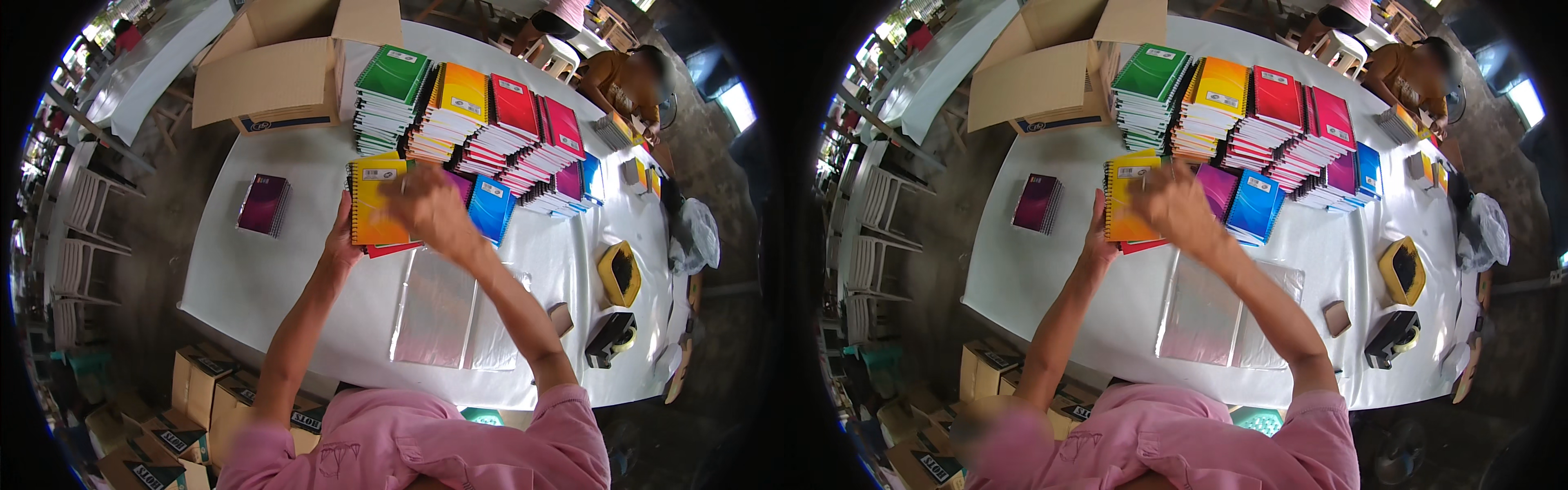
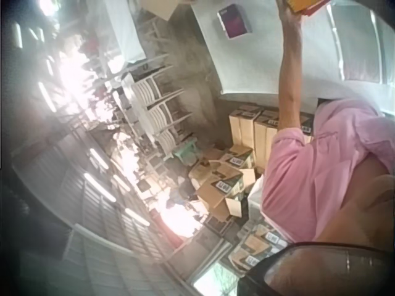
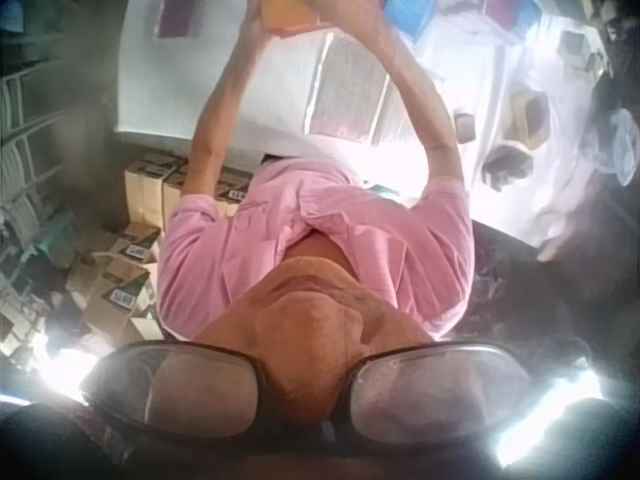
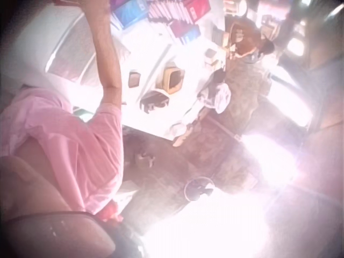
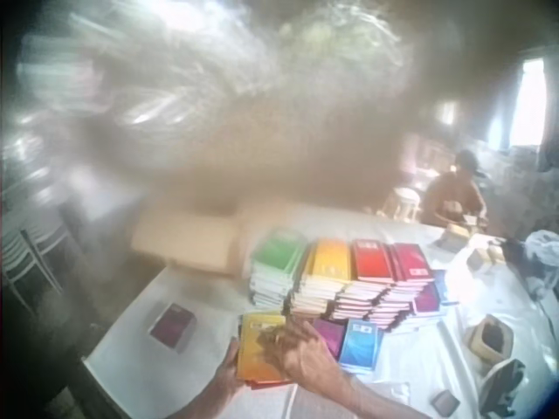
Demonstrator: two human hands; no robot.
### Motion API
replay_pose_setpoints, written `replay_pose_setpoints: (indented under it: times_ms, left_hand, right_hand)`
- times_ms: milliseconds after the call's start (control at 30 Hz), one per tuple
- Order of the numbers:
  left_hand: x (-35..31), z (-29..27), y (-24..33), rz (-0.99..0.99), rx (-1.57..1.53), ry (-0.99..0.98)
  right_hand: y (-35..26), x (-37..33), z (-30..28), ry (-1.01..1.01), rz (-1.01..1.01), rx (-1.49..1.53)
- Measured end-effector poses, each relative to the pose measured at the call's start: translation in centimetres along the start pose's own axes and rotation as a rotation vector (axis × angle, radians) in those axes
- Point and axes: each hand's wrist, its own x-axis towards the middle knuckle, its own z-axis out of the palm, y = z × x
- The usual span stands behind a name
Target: The person stacks green spiral-bound notebooks, trims their edges with a utility knife, and places them into a cardboard box. Then, the person places several colorful notebooks into a clear plastic sleeve, seals it with tape, and stacks the packaged set on the table.
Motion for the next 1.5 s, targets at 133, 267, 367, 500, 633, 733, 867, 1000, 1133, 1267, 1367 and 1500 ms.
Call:
replay_pose_setpoints:
  times_ms: [133,267,367,500,633,733,867,1000,1133,1267,1367,1500]
  left_hand:
    - [-0.1,-0.7,1.0,0.022,-0.049,-0.07]
    - [0.8,0.2,1.6,0.029,0.031,-0.125]
    - [-0.3,-1.0,2.7,0.047,0.056,-0.089]
    - [-0.3,-2.5,2.9,0.021,-0.002,-0.115]
    - [0.0,-1.4,0.9,0.031,0.032,0.014]
    - [0.2,0.5,-0.4,-0.086,-0.038,-0.202]
    - [-0.6,1.5,-2.1,-0.052,-0.01,-0.093]
    - [-1.0,1.1,-3.2,-0.1,0.015,-0.073]
    - [0.4,1.3,-5.7,-0.214,-0.023,-0.131]
    - [1.1,2.2,-8.2,-0.211,-0.065,-0.048]
    - [2.5,2.7,-10.1,-0.266,-0.098,-0.071]
    - [3.3,3.5,-12.6,-0.278,-0.064,-0.045]
  right_hand:
    - [5.8,8.1,0.6,0.468,0.119,-0.295]
    - [10.8,8.5,3.6,0.295,0.152,-0.485]
    - [8.9,8.2,2.1,0.24,0.134,-0.325]
    - [6.5,7.0,-3.6,0.371,0.033,0.253]
    - [7.4,4.8,-4.9,0.071,-0.007,0.785]
    - [9.2,2.3,-1.4,-0.068,-0.014,0.782]
    - [8.9,-1.3,-2.0,0.122,0.154,0.51]
    - [15.0,-12.4,-7.9,0.686,0.861,0.024]
    - [23.0,-23.5,-8.1,0.379,0.88,-0.536]
    - [23.2,-24.9,-6.4,0.009,0.803,-0.48]
    - [22.8,-26.2,-7.2,0.053,0.722,-0.601]
    - [18.2,-25.9,-10.3,0.326,0.761,-0.671]
